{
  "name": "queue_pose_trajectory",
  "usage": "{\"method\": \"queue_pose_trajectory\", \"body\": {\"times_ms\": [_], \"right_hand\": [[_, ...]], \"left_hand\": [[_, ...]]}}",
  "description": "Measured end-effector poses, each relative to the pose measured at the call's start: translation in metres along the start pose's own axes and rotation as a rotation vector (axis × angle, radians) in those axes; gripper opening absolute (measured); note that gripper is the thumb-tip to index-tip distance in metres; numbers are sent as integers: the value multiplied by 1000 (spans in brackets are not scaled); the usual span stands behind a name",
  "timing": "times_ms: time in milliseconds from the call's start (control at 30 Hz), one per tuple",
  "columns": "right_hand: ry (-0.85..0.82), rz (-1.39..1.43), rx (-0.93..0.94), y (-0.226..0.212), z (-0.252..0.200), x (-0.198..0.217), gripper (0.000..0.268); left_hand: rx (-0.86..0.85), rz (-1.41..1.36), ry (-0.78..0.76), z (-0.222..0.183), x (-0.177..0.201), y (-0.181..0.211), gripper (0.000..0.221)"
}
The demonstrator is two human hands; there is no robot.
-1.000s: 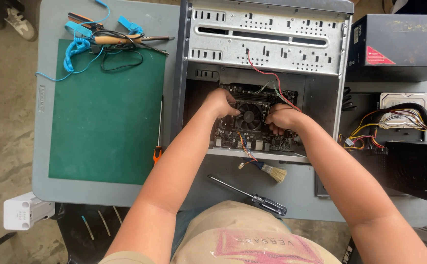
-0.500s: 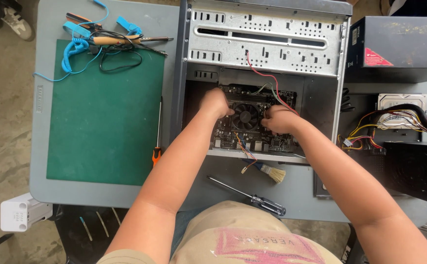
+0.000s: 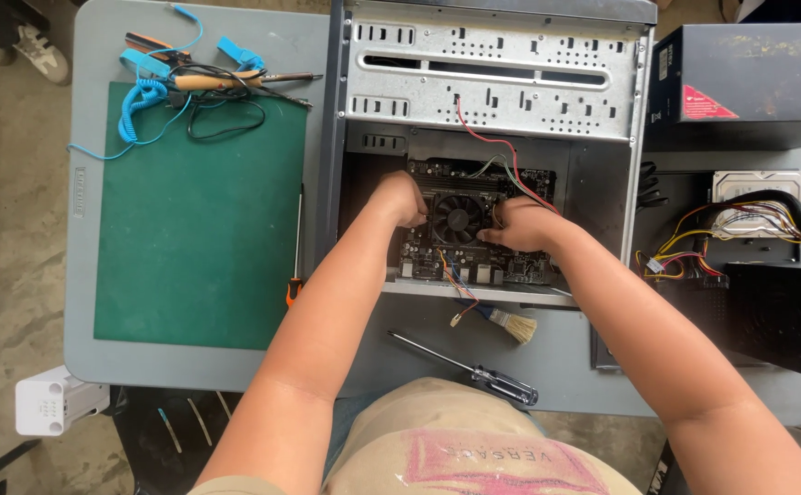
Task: The person is reinstalling a power supply unit (PSU) into a desktop computer case and securing it with screws using a screwdriver.
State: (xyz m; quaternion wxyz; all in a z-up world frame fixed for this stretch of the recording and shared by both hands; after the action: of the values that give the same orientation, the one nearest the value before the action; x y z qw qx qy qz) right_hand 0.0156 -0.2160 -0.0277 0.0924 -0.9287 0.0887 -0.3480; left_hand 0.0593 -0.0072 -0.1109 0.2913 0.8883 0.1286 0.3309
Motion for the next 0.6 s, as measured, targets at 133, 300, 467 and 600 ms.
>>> {"method": "queue_pose_trajectory", "body": {"times_ms": [133, 300, 467, 600], "right_hand": [[1, -59, -4, 2, 5, -2, 43], [-3, -196, -158, 8, 22, -14, 61], [54, -183, -112, -14, -6, 8, 51], [167, -368, 18, -24, 5, 3, 62]], "left_hand": [[141, -136, -11, 31, -12, -20, 23], [329, 23, -236, -31, 28, 36, 83], [222, 76, -339, -47, 32, 63, 59], [157, -441, -8, -7, 0, 4, 26]]}}
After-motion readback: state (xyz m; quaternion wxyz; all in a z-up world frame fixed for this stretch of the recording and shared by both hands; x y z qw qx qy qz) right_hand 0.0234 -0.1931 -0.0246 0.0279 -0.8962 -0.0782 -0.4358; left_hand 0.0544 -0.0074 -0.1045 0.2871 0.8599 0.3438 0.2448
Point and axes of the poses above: each hand's wrist, its own z-axis towards the middle knuckle, its own x-axis out of the back of the hand, y = z × x, the point moved 6 cm from there along z, towards the middle knuckle, and after that the axes turned 15 degrees about -x, right-handed, at the moved point
